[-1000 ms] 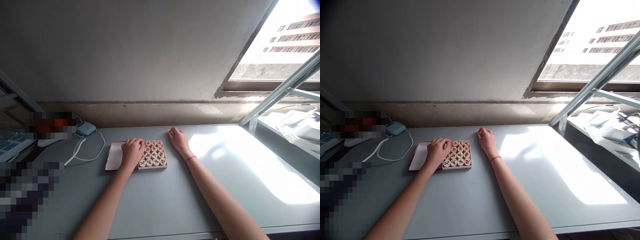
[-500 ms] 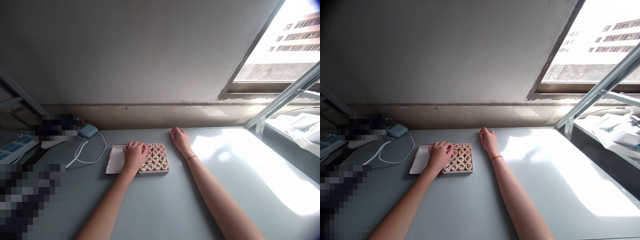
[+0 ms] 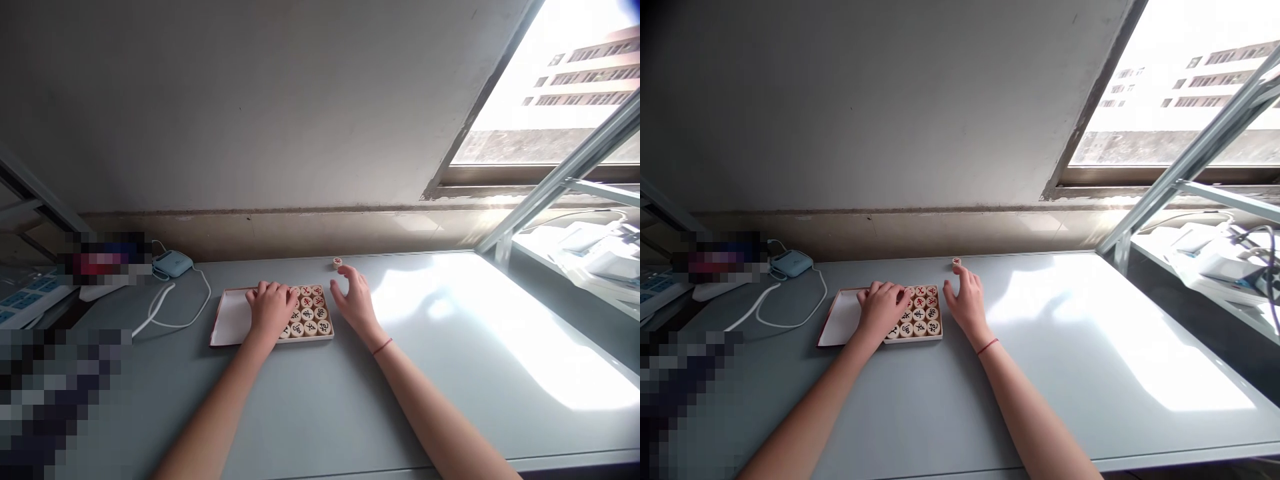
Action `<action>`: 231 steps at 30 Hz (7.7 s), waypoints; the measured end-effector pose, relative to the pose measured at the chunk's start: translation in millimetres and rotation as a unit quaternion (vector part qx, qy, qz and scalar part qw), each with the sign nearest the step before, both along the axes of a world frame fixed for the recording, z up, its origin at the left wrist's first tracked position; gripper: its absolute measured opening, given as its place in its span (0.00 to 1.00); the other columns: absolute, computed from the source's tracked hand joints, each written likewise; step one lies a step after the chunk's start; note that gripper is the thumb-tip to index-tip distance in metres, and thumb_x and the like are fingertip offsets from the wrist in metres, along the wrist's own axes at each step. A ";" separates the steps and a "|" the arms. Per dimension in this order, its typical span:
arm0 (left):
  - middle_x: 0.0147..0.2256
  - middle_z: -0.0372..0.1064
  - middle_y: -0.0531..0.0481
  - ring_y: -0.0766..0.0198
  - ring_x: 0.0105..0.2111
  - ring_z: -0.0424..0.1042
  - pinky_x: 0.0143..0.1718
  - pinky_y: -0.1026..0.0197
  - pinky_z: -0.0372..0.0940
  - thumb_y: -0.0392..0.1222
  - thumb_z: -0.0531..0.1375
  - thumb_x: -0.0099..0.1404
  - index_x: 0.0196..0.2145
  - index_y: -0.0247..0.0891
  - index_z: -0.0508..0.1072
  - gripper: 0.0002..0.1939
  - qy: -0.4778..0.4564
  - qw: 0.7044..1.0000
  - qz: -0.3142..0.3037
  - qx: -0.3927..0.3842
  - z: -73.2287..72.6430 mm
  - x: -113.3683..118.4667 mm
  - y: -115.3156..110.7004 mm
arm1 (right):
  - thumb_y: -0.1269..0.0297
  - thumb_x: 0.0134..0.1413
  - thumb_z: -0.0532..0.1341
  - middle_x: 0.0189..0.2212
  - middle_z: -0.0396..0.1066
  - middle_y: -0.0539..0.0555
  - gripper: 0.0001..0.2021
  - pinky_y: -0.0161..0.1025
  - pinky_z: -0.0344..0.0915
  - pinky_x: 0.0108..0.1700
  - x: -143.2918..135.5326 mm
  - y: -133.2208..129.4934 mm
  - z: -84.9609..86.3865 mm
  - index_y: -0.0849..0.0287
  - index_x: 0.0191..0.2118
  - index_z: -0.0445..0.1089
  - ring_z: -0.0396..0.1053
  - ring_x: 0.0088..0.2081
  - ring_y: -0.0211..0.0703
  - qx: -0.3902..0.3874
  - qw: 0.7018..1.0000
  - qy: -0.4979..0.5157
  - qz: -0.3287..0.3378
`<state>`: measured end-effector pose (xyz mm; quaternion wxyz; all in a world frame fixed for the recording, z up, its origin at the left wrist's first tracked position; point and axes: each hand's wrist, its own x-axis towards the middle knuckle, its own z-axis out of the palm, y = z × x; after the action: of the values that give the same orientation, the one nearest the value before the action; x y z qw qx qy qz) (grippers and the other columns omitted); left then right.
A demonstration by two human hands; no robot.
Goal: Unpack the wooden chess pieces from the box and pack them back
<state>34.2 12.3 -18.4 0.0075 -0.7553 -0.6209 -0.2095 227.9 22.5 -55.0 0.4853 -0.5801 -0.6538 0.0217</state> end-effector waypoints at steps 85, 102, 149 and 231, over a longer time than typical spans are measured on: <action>0.49 0.68 0.46 0.60 0.44 0.69 0.39 0.61 0.67 0.46 0.52 0.66 0.45 0.42 0.72 0.14 -0.351 0.920 -0.119 -0.130 19.5 0.5 -14.4 | 0.64 0.53 0.55 0.33 0.75 0.52 0.06 0.42 0.56 0.36 40.9 27.7 -13.2 0.52 0.36 0.68 0.67 0.38 0.50 -0.135 0.980 -0.056 -0.133; 0.36 0.75 0.40 0.46 0.42 0.67 0.43 0.46 0.58 0.50 0.47 0.71 0.33 0.40 0.79 0.23 0.002 0.998 -0.018 -0.053 7.1 11.3 -5.3 | 0.65 0.56 0.52 0.36 0.73 0.56 0.08 0.46 0.62 0.44 8.7 -1.5 -2.5 0.56 0.38 0.67 0.65 0.40 0.49 -0.016 1.000 0.007 -0.007; 0.47 0.70 0.46 0.63 0.40 0.73 0.42 0.61 0.71 0.42 0.57 0.63 0.45 0.40 0.73 0.12 -0.452 0.885 -0.070 -0.083 13.2 9.7 -9.9 | 0.62 0.51 0.58 0.32 0.75 0.53 0.06 0.44 0.59 0.38 58.8 8.7 -5.3 0.54 0.32 0.72 0.65 0.37 0.51 -0.152 0.977 -0.042 -0.144; 0.28 0.75 0.45 0.50 0.38 0.69 0.41 0.49 0.57 0.46 0.55 0.67 0.31 0.39 0.72 0.11 -0.069 0.996 -0.028 -0.041 -2.0 36.6 0.2 | 0.54 0.61 0.49 0.27 0.75 0.52 0.15 0.38 0.62 0.32 -26.3 -10.2 19.3 0.55 0.33 0.69 0.70 0.28 0.43 -0.188 0.978 0.026 0.081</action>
<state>70.8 12.4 -20.5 -0.0721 -0.7560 -0.6066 -0.2352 201.6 12.2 -35.7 0.3811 -0.6056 -0.6697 0.1988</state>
